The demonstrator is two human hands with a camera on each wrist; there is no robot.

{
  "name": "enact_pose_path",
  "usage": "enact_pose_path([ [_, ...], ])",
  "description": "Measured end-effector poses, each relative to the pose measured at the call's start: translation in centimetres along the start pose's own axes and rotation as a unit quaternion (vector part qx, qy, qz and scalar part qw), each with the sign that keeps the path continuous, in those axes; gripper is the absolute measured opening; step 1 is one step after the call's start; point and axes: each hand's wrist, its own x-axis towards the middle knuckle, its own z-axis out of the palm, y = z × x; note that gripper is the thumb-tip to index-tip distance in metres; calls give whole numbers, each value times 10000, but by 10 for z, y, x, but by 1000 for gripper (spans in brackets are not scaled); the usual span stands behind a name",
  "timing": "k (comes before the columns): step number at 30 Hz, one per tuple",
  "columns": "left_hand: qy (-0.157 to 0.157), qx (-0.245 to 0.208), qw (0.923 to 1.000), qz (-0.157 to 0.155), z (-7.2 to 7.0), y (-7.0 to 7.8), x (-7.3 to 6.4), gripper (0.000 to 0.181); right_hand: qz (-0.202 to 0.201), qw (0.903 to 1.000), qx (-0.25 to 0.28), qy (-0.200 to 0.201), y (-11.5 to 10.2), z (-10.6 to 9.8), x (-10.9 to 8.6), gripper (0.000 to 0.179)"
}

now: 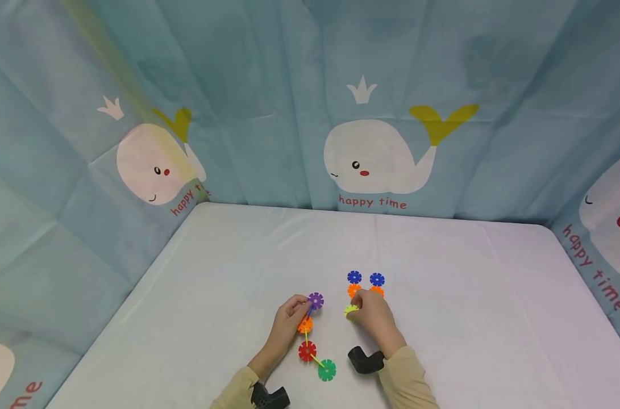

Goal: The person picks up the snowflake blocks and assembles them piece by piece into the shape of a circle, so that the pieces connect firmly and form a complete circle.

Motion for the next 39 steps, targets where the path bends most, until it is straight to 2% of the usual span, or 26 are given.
enact_pose_path([
  [4,-19,-19,10000,-2,0,-1,0,14,-553,9961,651,198,-1,5,3,14],
  [9,-33,10,10000,26,1,2,0,14,-1517,9804,1216,311,-2,12,6,13],
  [13,-104,-71,9999,12,2,4,0,16,-1926,9715,1297,474,-1,14,6,16],
  [20,-124,34,9999,-32,1,2,-1,16,-2712,9538,1056,751,2,15,7,18],
  [26,-77,108,9999,38,2,2,-1,17,-2729,9556,754,820,0,14,8,16],
  [31,-48,18,10000,-64,2,3,-1,18,-2634,9583,680,872,-1,15,7,16],
  [39,-8,10,10000,-92,2,5,-2,17,-2488,9604,825,949,-2,16,6,19],
])
